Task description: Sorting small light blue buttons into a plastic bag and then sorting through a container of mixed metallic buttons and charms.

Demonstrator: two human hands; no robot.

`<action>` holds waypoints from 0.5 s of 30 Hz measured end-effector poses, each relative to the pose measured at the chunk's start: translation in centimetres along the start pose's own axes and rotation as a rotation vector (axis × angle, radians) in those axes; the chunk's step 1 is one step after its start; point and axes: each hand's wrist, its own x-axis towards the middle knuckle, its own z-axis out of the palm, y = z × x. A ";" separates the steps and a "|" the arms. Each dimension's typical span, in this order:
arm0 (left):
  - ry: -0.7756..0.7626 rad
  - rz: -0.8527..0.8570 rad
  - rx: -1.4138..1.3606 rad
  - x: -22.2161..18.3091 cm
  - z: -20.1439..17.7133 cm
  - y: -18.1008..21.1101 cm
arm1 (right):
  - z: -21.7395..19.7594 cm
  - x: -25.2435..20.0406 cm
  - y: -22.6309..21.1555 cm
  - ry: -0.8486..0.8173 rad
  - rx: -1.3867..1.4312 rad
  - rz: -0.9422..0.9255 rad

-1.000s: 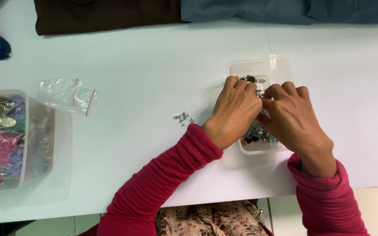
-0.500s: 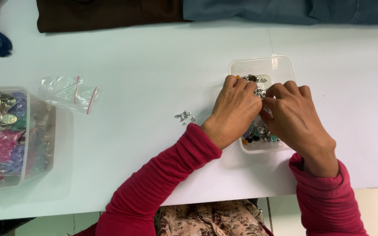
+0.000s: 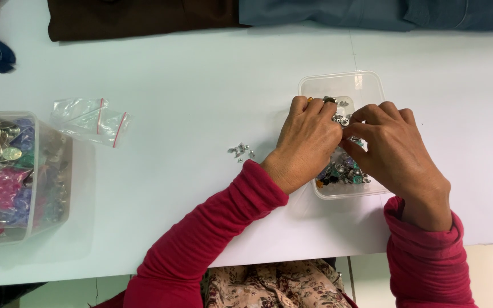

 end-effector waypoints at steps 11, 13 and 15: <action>-0.030 -0.029 0.027 0.0 -0.3 -0.2 | 0.4 0.1 -1.0 -0.134 -0.108 0.049; -0.039 -0.033 0.047 0.0 -0.2 -0.2 | 1.0 0.2 -1.3 -0.088 -0.131 0.033; -0.011 -0.032 0.044 0.0 -0.2 -0.3 | 1.7 0.4 -1.6 -0.075 -0.156 0.048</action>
